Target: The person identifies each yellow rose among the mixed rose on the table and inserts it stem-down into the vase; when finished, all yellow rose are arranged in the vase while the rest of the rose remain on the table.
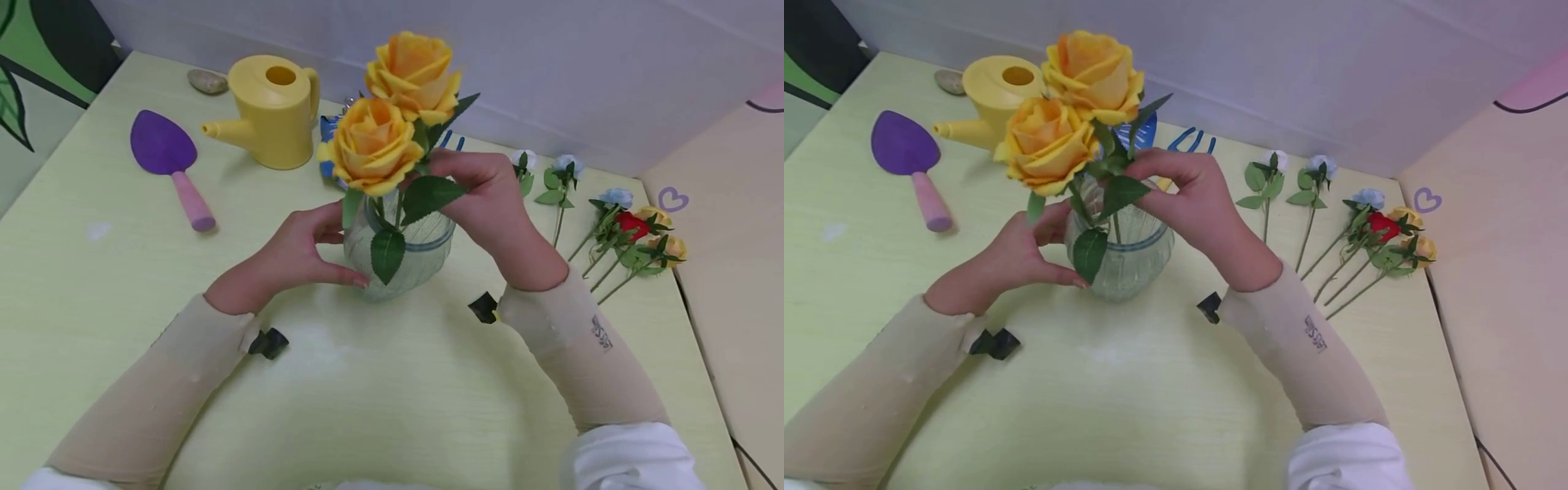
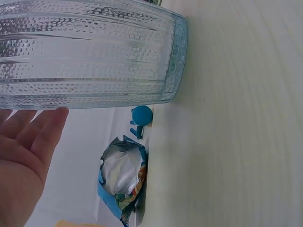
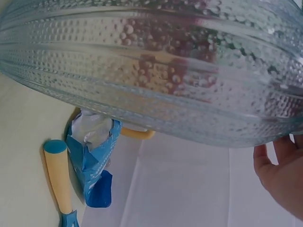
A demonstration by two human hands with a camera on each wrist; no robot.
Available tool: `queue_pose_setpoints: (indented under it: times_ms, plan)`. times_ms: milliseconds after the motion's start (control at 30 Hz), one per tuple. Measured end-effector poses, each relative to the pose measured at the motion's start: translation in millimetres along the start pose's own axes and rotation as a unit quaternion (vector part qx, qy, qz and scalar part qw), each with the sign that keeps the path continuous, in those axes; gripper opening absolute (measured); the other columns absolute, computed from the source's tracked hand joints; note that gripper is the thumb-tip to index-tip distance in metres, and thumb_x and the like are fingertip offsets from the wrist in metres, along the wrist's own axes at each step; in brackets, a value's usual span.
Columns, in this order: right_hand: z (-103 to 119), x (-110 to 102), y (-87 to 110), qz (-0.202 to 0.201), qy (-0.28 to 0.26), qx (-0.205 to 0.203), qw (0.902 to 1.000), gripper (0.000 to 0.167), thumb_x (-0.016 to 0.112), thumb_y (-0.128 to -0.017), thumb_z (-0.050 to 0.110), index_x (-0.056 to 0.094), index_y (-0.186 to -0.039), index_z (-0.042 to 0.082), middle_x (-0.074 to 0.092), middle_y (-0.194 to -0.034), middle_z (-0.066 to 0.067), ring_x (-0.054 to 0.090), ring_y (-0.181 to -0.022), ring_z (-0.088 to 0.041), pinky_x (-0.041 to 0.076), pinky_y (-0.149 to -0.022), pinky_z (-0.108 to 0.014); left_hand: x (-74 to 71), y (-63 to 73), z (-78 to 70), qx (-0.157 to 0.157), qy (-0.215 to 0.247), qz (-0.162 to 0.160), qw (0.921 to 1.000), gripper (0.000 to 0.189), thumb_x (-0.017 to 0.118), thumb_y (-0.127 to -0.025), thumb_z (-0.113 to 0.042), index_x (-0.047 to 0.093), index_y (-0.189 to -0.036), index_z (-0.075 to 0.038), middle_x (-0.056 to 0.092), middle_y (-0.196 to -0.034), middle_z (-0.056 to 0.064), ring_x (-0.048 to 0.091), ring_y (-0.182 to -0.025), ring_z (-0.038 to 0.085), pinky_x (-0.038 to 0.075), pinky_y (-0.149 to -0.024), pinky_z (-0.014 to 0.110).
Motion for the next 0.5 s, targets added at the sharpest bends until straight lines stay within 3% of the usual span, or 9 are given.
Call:
queue_pose_setpoints:
  times_ms: [100, 233, 333, 500]
  plan:
    - [-5, -4, 3.2, -0.005, 0.046, 0.024, 0.9987, 0.03, 0.062, -0.073, -0.019, 0.076, -0.08, 0.006, 0.07, -0.086, 0.0, 0.06, -0.097, -0.019, 0.05, -0.084, -0.033, 0.5, -0.6, 0.8, -0.004, -0.009, 0.005, 0.9999, 0.086, 0.087, -0.06, -0.01, 0.045, -0.136, -0.008, 0.051, -0.133, 0.004, 0.055, -0.11, 0.017, 0.046, -0.092, 0.031]
    - [-13, -9, 5.1, -0.005, 0.108, 0.06, 0.9923, 0.017, 0.064, -0.071, -0.017, 0.073, -0.08, -0.005, 0.069, -0.078, 0.008, 0.061, -0.087, -0.011, 0.049, -0.083, -0.03, 0.8, -0.8, 2.6, -0.015, -0.022, 0.008, 0.9996, 0.092, 0.087, -0.061, -0.012, 0.04, -0.141, -0.011, 0.045, -0.139, 0.002, 0.051, -0.116, 0.017, 0.045, -0.094, 0.031]
    - [-14, -7, 5.6, 0.011, 0.085, 0.062, 0.9944, 0.022, 0.064, -0.072, -0.017, 0.074, -0.081, -0.001, 0.068, -0.076, 0.01, 0.06, -0.084, -0.012, 0.048, -0.085, -0.032, 1.3, -0.8, 2.7, -0.02, -0.025, 0.009, 0.9995, 0.096, 0.087, -0.061, -0.012, 0.036, -0.143, -0.012, 0.04, -0.143, 0.0, 0.049, -0.119, 0.017, 0.045, -0.094, 0.031]
    - [-8, -8, 8.8, 0.025, 0.015, 0.038, 0.9988, 0.035, 0.068, -0.077, -0.009, 0.076, -0.088, 0.023, 0.069, -0.087, 0.005, 0.059, -0.089, -0.016, 0.049, -0.083, -0.033, 1.8, -0.6, 2.7, -0.021, -0.025, 0.011, 0.9994, 0.099, 0.086, -0.062, -0.011, 0.032, -0.144, -0.014, 0.04, -0.143, 0.001, 0.052, -0.116, 0.018, 0.045, -0.094, 0.032]
Point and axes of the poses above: each hand's wrist, its own y-axis away from the middle knuckle, its own x-axis out of the palm, z = x × y, the point moved 10 cm from there along -y, towards the middle knuckle
